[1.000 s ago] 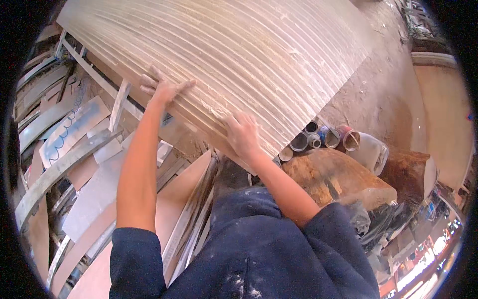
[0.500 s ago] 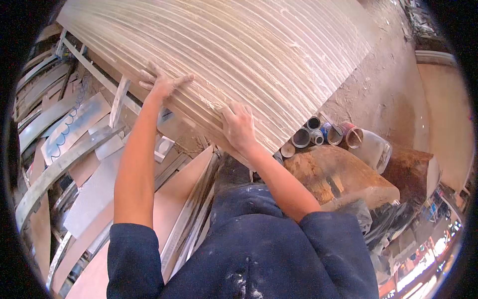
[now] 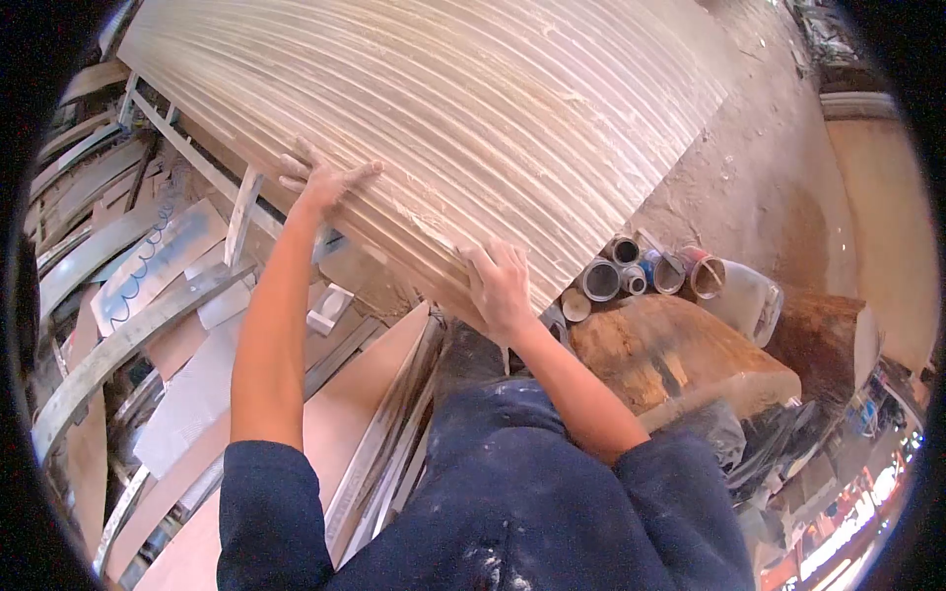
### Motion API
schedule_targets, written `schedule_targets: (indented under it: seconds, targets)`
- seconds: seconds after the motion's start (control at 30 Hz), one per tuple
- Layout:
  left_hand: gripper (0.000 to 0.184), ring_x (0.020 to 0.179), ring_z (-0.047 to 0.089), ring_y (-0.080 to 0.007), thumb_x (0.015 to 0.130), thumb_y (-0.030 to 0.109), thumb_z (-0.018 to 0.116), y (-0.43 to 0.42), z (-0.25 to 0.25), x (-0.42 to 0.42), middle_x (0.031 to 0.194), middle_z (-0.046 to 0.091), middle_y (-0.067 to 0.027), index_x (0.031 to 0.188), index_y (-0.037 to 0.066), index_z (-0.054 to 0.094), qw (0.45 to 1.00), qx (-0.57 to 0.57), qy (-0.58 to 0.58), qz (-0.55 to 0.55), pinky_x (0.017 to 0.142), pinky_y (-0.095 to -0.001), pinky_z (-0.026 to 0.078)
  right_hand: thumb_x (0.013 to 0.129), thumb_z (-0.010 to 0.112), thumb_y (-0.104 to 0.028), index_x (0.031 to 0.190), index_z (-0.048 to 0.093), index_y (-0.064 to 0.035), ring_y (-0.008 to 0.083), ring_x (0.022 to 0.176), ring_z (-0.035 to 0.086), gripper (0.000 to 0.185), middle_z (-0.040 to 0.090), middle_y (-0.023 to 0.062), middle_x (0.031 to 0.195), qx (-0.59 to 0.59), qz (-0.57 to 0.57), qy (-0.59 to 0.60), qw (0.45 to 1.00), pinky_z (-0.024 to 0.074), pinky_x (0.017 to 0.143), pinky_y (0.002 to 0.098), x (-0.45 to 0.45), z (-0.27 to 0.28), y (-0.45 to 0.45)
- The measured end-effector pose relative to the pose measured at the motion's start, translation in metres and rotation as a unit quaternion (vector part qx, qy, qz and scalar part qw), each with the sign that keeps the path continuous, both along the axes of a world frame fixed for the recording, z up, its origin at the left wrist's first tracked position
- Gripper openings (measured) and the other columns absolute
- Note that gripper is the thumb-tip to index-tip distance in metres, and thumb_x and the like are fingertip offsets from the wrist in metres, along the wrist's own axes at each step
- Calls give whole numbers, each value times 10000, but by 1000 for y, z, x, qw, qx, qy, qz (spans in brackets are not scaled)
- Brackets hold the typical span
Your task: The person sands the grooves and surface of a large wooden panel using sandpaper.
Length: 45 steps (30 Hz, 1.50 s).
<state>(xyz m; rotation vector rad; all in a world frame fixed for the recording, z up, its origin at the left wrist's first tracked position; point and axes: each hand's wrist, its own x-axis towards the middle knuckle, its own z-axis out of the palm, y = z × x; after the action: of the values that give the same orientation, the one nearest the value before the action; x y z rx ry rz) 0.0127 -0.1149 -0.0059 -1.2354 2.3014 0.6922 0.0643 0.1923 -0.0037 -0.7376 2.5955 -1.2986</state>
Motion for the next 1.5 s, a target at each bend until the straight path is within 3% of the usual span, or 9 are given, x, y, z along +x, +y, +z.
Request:
schedule_targets:
  seconds: [0.13,0.3,0.5,0.73,0.93,1.17,1.27,1.4,1.5]
  targets:
    - [1636,1484,-169,-558,510,767,870,15,2,11,1615,-223,-321,1605,136,-168,999,-31,25,4,1111,-802,80,880,685,-112,975,754,-82,305,800,630,121,670,134,891,-94,19,-46,994,489,738,417,-43,-11,-59]
    - [720,1532,178,-414,992,424,565,121,-14,109,1605,284,-275,1527,-17,371,844,-259,348,-314,1200,-636,149,912,732,-125,1018,794,-97,111,714,606,126,720,60,861,-158,-154,-149,964,493,641,291,-127,55,-2]
    - [694,1538,187,-389,954,404,571,242,17,170,1643,315,-47,1561,126,380,869,-91,188,-448,1157,-737,130,960,709,-172,1052,744,5,47,674,565,203,709,30,824,-179,-317,-198,910,439,566,220,-108,47,94]
    - [694,1520,210,-393,998,476,505,189,2,137,1646,289,-52,1553,81,375,875,-261,198,-356,1151,-710,75,1018,627,-264,1264,571,27,44,599,510,385,621,0,853,-293,-384,-363,797,400,519,211,-23,61,126]
    - [688,1535,159,-409,1013,481,477,249,8,175,1655,263,-96,1553,70,367,884,-75,239,-394,1153,-726,47,982,630,-188,1336,527,-21,75,715,566,405,634,35,947,-263,-305,-396,825,449,620,215,22,60,138]
    - [619,1523,199,-417,1034,457,460,91,19,101,1622,329,-124,1505,55,444,858,-340,188,-335,1129,-750,97,975,615,-92,1316,590,-24,57,750,550,348,645,7,945,-216,-260,-448,828,439,634,215,44,56,140]
    - [590,1492,290,-398,1027,429,508,91,46,94,1554,433,-149,1470,40,482,882,-296,268,-251,1143,-714,135,999,603,-112,1268,619,-18,45,717,542,285,652,-1,911,-201,-233,-421,853,418,598,200,46,74,110]
    - [469,1255,570,-299,1016,304,605,177,77,130,1318,637,-186,1375,5,562,893,52,358,-267,1124,-483,352,1041,558,-113,1302,576,4,110,873,662,287,678,74,1086,-234,-123,-550,792,577,757,256,52,81,83]
    - [369,1083,621,-164,1027,232,614,221,50,171,1191,700,-142,1285,-31,631,856,458,238,28,991,-318,468,1025,598,-110,1287,533,6,125,877,679,294,686,65,1025,-312,-118,-589,736,608,751,292,66,79,69]
